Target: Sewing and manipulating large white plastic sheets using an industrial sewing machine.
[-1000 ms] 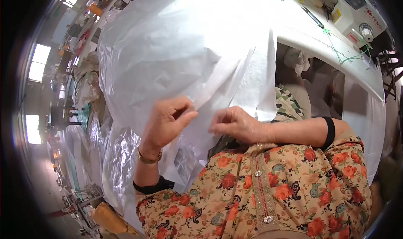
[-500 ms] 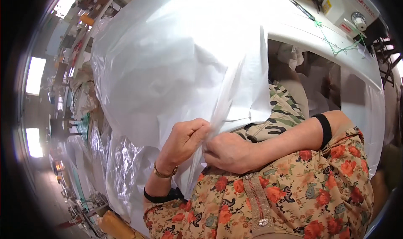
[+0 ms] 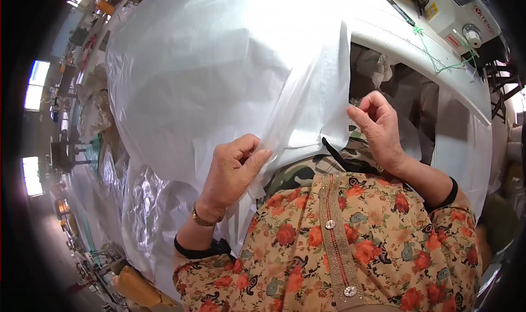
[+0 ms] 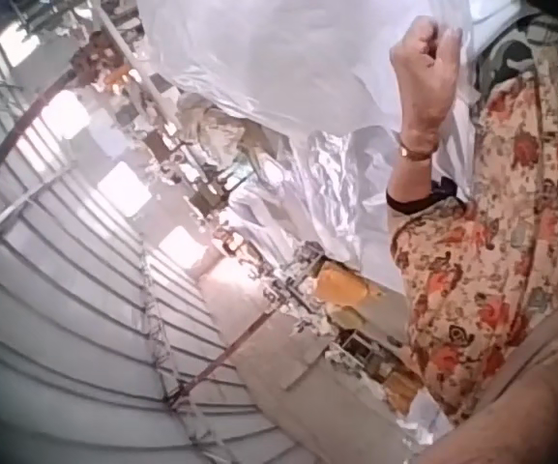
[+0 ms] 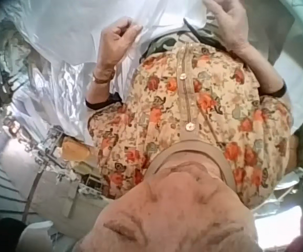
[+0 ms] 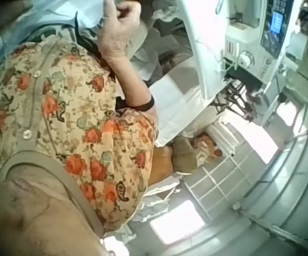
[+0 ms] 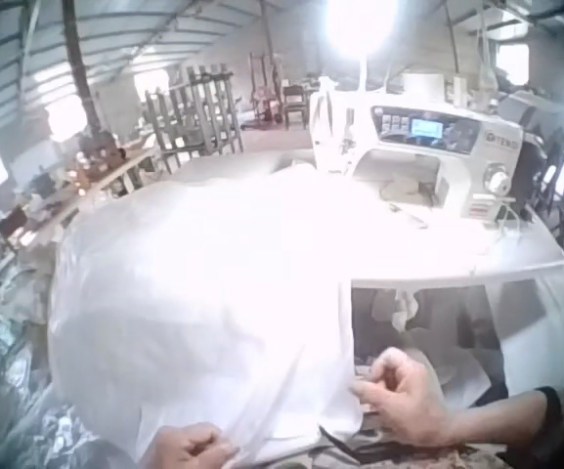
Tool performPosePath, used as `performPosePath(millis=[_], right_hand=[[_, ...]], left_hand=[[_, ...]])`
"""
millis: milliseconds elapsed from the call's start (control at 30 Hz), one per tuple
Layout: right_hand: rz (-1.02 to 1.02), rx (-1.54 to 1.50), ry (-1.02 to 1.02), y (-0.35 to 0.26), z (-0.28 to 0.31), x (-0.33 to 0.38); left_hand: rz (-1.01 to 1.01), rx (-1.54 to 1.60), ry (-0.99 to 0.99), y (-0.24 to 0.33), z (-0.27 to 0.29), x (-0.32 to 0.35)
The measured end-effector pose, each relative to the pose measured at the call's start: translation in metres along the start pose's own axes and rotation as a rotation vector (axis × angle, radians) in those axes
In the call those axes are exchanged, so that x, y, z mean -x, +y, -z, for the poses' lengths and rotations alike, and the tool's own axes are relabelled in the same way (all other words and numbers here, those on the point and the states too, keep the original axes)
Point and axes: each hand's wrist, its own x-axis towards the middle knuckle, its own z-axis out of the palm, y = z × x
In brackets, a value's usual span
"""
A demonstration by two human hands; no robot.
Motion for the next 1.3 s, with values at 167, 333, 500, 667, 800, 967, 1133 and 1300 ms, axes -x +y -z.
performPosePath(millis=[167, 333, 500, 667, 800, 967, 1133, 1300], right_hand=[[-0.223, 0.109, -0.305, 0.054, 0.008, 0.006], [0.103, 0.158, -0.446, -0.013, -0.031, 0.013], [0.091, -0.017, -0.561, -0.044, -0.069, 0.029], [0.221, 0.041, -0.543, -0.028, -0.084, 0.039], [0.201, 0.161, -0.628, -0.032, -0.088, 0.045], [0.187, 0.312, -0.629, -0.034, -0.095, 0.043], [0.280, 0.438, -0.671, -0.032, -0.096, 0.036], [0.420, 0.441, -0.701, -0.038, -0.054, 0.007]], left_hand=[[0.014, -0.028, 0.012, 0.010, 0.004, -0.003], [-0.020, -0.021, 0.068, 0.025, 0.007, -0.004], [-0.148, -0.124, 0.008, 0.029, 0.000, -0.004], [-0.244, -0.100, -0.003, 0.016, -0.007, -0.004], [-0.285, -0.113, -0.046, 0.013, -0.004, -0.009], [-0.139, -0.029, -0.095, 0.010, -0.001, -0.010], [0.066, 0.070, -0.112, 0.010, -0.010, -0.015], [0.002, 0.010, 0.020, 0.004, -0.015, -0.007]])
